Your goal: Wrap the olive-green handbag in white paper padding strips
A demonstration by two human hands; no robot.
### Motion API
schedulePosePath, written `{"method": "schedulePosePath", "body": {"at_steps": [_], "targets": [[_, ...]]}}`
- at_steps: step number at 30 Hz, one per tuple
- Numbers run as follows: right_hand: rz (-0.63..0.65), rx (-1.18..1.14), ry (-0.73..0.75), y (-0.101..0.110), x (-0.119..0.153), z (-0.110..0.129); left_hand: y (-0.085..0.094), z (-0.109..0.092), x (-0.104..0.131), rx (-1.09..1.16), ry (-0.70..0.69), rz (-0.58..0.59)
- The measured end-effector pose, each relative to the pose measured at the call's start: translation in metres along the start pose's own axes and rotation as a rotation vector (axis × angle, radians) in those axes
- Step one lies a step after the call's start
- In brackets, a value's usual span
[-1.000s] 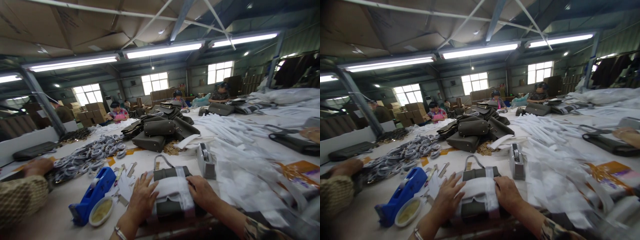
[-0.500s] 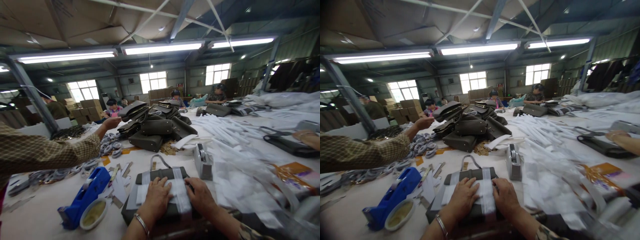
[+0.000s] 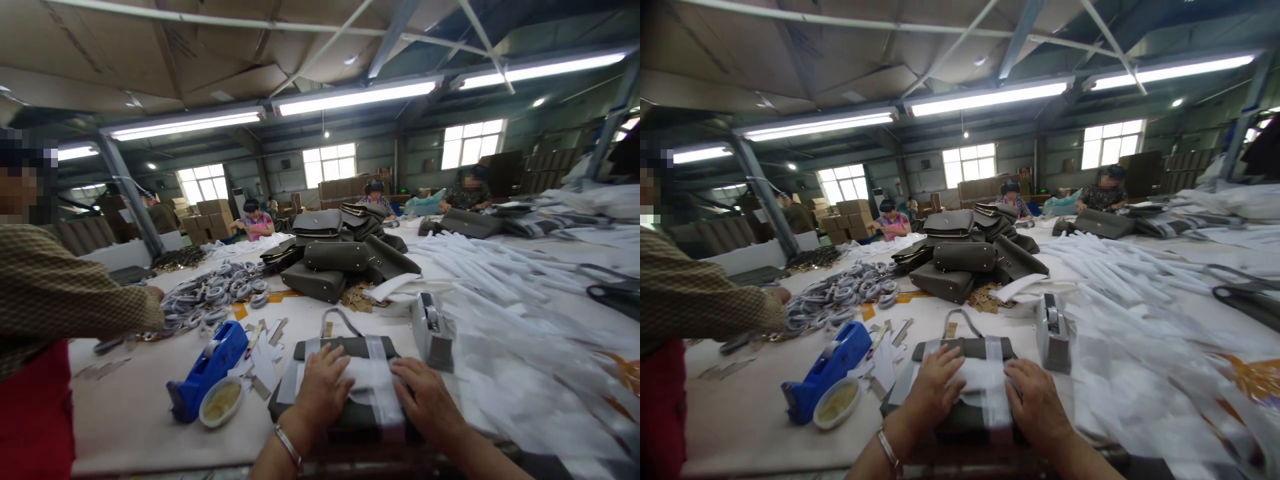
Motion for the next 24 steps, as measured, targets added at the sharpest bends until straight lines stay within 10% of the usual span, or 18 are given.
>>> {"method": "schedulePosePath", "body": {"at_steps": [7,24], "targets": [[-0.073,0.154,0.161,0.004,0.006,0.016,0.042,0.085,0.051,-0.217,0.160,-0.317],[-0.018,0.261,-0.005,-0.012,0.012,0.009,0.018,0.054,0.057,-0.247,0.353,-0.153]]}}
Point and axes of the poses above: each hand's wrist, its own x-axis away from the middle knuckle, its own y-axis out of the back of the hand, z = x × y, the point moved 7 cm from there along -x, towards the middle knuckle, and after that the axes turned 7 degrees about -y, right-handed, at the moved point
